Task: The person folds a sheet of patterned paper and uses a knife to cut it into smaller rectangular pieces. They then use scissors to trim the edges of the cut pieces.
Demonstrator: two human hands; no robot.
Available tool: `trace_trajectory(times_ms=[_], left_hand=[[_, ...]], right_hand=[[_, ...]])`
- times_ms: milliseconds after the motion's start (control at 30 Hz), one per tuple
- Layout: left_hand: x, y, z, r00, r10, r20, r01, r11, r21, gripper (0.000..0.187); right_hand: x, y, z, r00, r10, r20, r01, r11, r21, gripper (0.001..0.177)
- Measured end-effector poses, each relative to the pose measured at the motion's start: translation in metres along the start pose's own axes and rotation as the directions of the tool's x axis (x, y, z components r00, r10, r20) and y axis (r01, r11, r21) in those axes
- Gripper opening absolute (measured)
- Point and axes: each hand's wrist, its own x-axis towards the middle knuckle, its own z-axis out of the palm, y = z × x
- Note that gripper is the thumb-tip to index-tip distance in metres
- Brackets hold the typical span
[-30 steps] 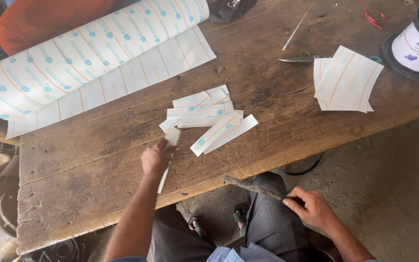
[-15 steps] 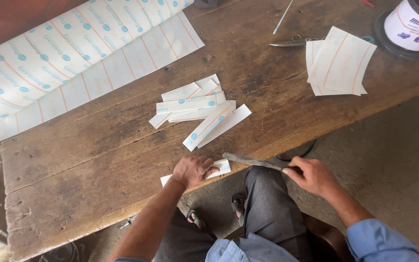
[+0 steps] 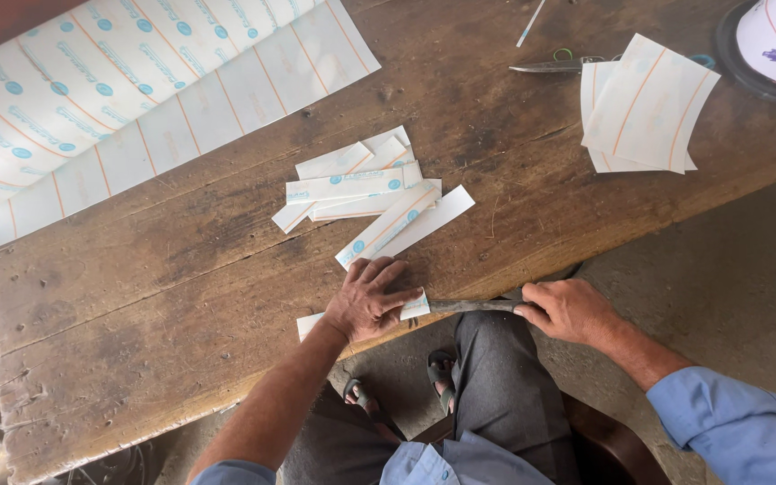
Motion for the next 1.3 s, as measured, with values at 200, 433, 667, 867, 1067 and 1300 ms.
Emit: trace_trajectory(times_ms=[200,433,667,867,1067,1300], left_hand=[[0.002,-0.004,0.009,1.0,-0.013,-0.011,0.013,1.0,0.001,0.042],[0.002,0.0,0.003,1.0,-0.008,-0.026,0.009,0.999,0.036,0.039],[0.036,0.023,0.022,0.998,-0.067,0.001,0.066,0.989,0.13,0.033],[0.019,0.007,0.026,0.999,0.042,-0.011,-0.04,0.986,0.159,0.029],[-0.022,-0.015,-0.003,0.999,-0.003,0.033,-0.003,0.983,0.184,0.043],[-0.02,-0.005,-0.001,0.976,-0.077,0.201,0.03,0.974,0.226,0.046]], right_hand=[[0.018,-0.027,0.008,0.982,-0.156,-0.111,0.153,0.988,-0.032,0.032],[0.039,-0.141,0.062,0.927,-0.14,-0.347,0.205,0.966,0.16,0.029],[0.028,-0.107,0.047,0.977,-0.019,-0.211,0.052,0.987,0.151,0.035],[0.016,-0.082,0.019,0.977,-0.023,-0.213,0.031,0.999,0.034,0.033],[0.018,-0.06,0.013,0.973,-0.126,-0.196,0.127,0.992,-0.01,0.03],[0.037,-0.154,0.038,0.957,-0.128,-0.262,0.181,0.965,0.192,0.029]])
